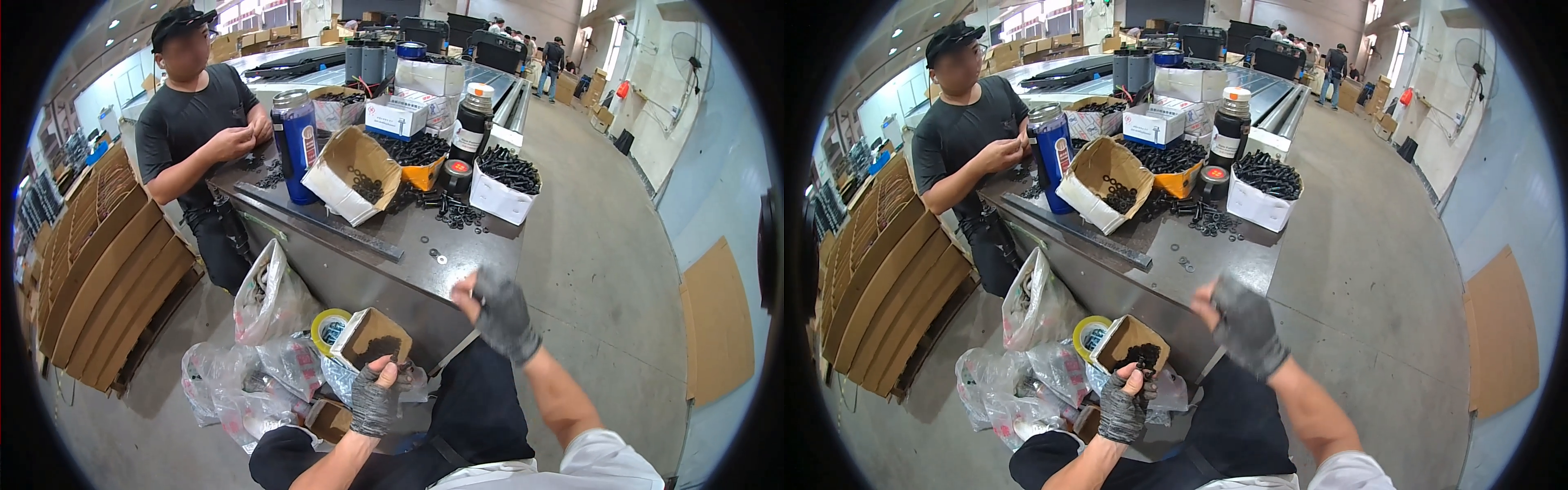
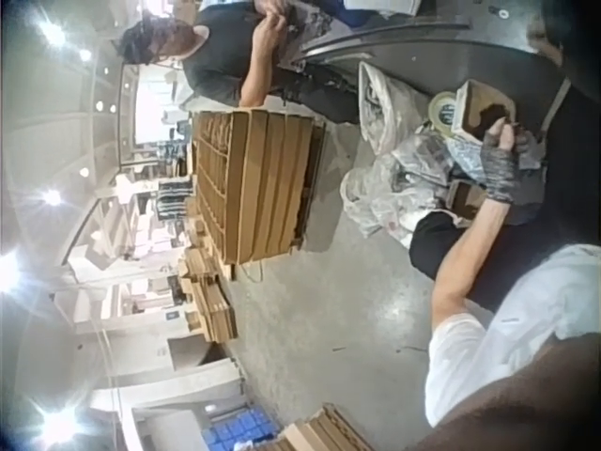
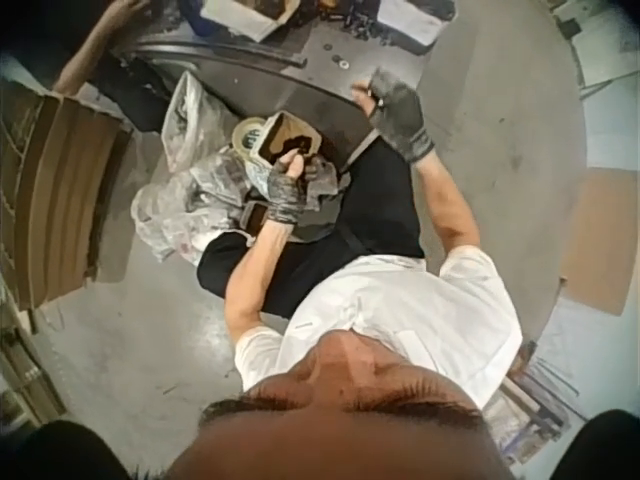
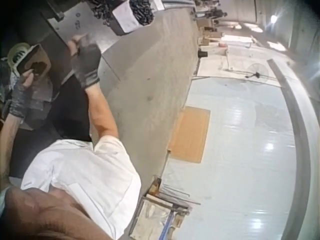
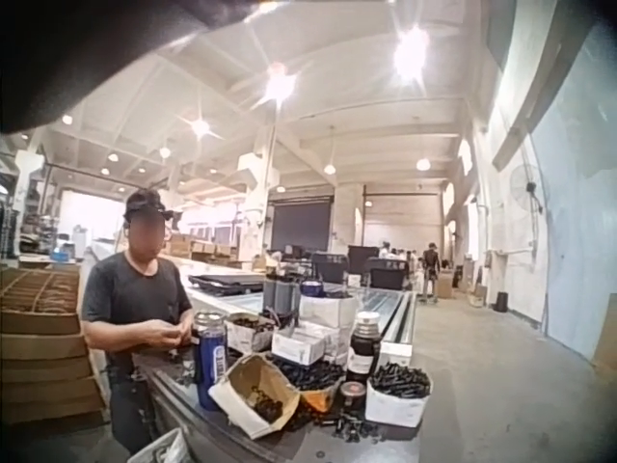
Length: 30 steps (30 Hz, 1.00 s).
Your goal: Sorting small black rubber washers or O-rings from a container into a small box.
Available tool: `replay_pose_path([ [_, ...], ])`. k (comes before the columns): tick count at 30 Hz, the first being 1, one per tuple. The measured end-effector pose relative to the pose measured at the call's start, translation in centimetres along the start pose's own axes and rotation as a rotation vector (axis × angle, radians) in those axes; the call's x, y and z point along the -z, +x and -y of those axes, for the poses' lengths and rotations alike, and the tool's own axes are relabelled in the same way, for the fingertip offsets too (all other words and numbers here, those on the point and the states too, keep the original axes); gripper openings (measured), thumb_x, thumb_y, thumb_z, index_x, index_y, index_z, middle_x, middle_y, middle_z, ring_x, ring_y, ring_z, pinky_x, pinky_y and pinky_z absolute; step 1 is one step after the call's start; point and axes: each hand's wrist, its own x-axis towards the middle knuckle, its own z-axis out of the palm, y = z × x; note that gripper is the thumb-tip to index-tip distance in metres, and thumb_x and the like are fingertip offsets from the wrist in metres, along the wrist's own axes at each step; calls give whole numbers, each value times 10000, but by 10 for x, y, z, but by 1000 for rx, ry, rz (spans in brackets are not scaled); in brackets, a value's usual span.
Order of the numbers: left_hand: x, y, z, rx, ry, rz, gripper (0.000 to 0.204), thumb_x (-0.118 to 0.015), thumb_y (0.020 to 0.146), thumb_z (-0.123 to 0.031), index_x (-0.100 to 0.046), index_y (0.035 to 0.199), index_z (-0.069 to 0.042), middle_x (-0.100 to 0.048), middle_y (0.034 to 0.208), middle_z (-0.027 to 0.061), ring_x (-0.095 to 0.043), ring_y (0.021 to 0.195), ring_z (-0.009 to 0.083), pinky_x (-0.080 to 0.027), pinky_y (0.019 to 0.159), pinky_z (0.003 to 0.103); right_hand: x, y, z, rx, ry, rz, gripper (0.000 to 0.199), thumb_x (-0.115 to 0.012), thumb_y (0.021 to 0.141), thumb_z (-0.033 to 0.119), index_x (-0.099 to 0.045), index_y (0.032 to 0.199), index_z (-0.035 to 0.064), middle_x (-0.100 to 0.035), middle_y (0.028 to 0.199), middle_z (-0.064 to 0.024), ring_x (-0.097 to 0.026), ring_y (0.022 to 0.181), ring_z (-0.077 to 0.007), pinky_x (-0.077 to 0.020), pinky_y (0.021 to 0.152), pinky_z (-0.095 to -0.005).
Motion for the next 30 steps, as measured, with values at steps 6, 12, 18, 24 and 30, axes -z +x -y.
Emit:
replay_pose_path([
  [6,-2,2,1,7,109,20,281,-702,923,-183,-633,1147,-28,-683,986,81,-658,840,185,-553,725,316,-14,49,-40,-193,-204,258,349,-641,882,367,-671,1043,59,-646,968,-169,-630,967,-344,-478,846,-452],
  [12,-4,0,-2,9,122,48,271,-697,926,-168,-635,1145,-22,-685,990,81,-657,854,188,-553,739,318,-20,52,-67,-200,-74,286,236,-654,863,229,-668,1015,49,-649,978,-173,-626,969,-344,-483,853,-424],
  [18,-6,0,-3,16,79,72,268,-702,921,-157,-638,1139,-16,-685,1000,87,-657,853,195,-558,745,326,-7,52,-82,-135,80,316,220,-667,838,126,-673,1040,40,-643,915,-152,-624,921,-324,-484,830,-393],
  [24,-4,0,1,21,98,64,269,-705,917,-150,-640,1140,-14,-685,997,84,-655,875,195,-554,756,326,-10,32,-58,114,-320,326,361,-625,794,69,-667,1153,54,-643,1045,-160,-618,936,-330,-491,811,-398],
  [30,-1,0,1,20,146,61,268,-702,926,-172,-652,1143,-23,-712,1018,68,-661,911,166,-529,847,322,2,3,-10,209,-527,314,470,-644,781,123,-592,1233,5,-606,1183,-163,-581,1068,-320,-456,915,-435],
])
